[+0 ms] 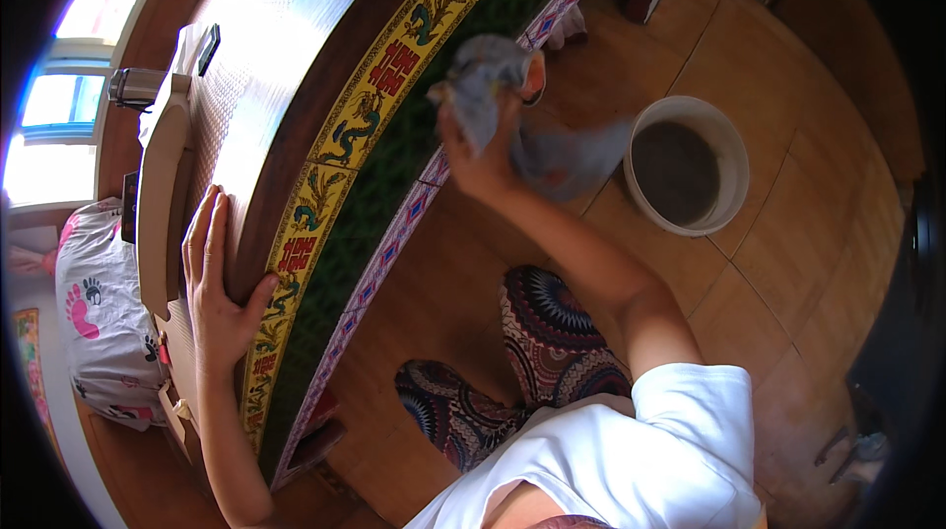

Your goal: The person kneels on the floor and wipes the decorative edge of a large round table using a cloth. They repeatedly dip the cloth into a bucket of water and continue wiping the table's rim.

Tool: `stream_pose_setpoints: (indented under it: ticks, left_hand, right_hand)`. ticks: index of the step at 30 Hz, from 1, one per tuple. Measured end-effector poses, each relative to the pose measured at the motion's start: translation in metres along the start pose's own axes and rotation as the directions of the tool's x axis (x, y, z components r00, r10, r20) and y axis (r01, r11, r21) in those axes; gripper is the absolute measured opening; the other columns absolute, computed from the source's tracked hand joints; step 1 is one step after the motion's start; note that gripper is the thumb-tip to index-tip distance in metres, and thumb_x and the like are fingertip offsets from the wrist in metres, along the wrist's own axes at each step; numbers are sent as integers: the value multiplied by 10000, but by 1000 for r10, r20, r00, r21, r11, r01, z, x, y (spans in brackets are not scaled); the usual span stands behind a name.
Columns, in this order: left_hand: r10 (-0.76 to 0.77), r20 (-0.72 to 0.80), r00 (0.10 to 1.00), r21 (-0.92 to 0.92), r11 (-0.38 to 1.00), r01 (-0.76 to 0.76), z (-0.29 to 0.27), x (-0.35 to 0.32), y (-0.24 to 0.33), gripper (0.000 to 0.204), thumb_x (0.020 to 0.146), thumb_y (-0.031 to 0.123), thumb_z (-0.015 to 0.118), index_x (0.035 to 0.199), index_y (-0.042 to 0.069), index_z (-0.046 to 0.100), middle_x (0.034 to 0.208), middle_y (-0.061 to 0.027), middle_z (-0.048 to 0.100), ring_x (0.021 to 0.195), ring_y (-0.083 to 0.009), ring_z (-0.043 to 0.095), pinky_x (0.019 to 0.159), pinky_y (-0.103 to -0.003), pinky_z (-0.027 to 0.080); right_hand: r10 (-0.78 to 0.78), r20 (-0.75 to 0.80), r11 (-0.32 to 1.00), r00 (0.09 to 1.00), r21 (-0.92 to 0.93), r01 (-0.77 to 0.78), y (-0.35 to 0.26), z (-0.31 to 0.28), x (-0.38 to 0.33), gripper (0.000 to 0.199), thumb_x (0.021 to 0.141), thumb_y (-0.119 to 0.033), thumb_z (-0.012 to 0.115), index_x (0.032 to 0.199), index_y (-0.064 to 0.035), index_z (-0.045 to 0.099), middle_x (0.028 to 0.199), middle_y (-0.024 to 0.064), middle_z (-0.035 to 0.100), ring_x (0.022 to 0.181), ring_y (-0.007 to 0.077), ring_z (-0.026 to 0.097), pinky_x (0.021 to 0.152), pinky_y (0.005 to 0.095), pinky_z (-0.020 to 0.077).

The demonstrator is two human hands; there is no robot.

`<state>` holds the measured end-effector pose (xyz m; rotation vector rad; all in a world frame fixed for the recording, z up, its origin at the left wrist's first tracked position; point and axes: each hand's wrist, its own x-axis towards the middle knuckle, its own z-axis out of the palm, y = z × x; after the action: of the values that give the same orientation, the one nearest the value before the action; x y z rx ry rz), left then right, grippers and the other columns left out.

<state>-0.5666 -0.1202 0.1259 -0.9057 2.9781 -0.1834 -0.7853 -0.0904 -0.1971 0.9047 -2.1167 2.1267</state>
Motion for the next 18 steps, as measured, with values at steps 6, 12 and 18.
stream_pose_setpoints:
  ticks: [6,12,18]
  left_hand:
    - [8,-6,1000,82,997,-7,-9,-3,0,852,790,325,770,1529,89,420,1552,-144,427,1396,-358,432,1163,-481,335]
    - [18,-23,1000,82,997,-16,-2,-9,-5,841,790,349,773,1521,99,438,1551,-132,436,1391,-354,445,1157,-477,344]
    - [51,-64,997,26,998,-49,5,-4,-7,835,783,334,781,1517,115,448,1553,-125,435,1393,-354,445,1154,-472,356]
  right_hand:
    - [-164,-309,981,937,44,187,110,11,149,414,1000,-249,624,1333,-14,548,1286,179,580,1204,318,532,1065,447,332]
    - [340,-311,936,887,17,-352,68,-10,189,868,972,-618,521,1415,117,394,1384,358,473,1316,448,418,1134,478,281]
    - [50,-140,978,989,208,-20,-66,44,-46,508,1017,-364,553,1403,-48,454,1316,110,482,1225,314,462,1056,458,359]
